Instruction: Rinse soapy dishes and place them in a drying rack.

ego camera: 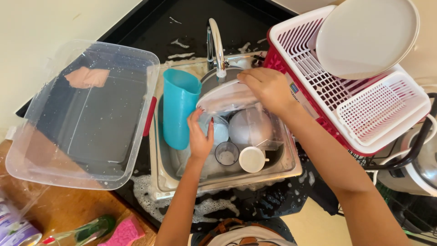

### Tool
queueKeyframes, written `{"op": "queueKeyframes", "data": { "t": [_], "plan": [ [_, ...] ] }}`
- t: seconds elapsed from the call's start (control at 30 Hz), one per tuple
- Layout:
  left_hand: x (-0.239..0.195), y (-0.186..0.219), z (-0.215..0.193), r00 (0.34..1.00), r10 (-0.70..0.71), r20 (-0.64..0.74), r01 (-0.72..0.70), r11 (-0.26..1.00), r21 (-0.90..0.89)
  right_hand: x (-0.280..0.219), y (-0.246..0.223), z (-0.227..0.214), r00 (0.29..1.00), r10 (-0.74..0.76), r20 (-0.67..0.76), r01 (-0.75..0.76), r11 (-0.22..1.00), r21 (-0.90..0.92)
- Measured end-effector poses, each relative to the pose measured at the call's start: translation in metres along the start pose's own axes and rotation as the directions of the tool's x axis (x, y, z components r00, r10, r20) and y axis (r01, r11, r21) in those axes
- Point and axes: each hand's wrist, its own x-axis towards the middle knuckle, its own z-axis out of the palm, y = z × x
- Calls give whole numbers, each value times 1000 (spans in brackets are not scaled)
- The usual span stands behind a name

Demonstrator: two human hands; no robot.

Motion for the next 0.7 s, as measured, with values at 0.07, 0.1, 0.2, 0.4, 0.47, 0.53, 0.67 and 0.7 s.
{"op": "queueKeyframes", "data": {
  "t": [0.07, 0.1, 0.2, 0.4, 0.47, 0.53, 0.67, 0.7],
  "plan": [
    [-4, -8, 4, 995, -70, -67, 57, 983, -177, 4, -4, -19, 997, -49, -53, 48, 998, -29],
    [-3, -5, 2, 995, -68, -68, 55, 983, -176, 4, -7, -28, 997, -51, -55, 49, 998, -29],
    [1, -2, 1, 985, -145, -89, 108, 938, -330, 5, -15, -52, 998, -11, -69, 11, 1000, -9],
    [8, 13, -5, 981, -191, -46, 157, 905, -394, 2, -41, -86, 980, 12, -197, -15, 1000, -14],
    [13, 23, -14, 983, -176, -57, 132, 883, -451, 1, -50, -94, 963, 96, -252, -92, 995, 31],
    [12, 19, -22, 980, -192, -56, 140, 858, -494, -11, -52, -92, 943, 153, -296, -139, 988, 68],
    [-1, 23, -40, 976, -219, -1, 179, 798, -576, -38, -53, -78, 886, 241, -395, -204, 970, 134],
    [-7, 21, -41, 975, -221, -4, 179, 799, -574, -41, -54, -74, 887, 240, -395, -201, 970, 137]
  ]
}}
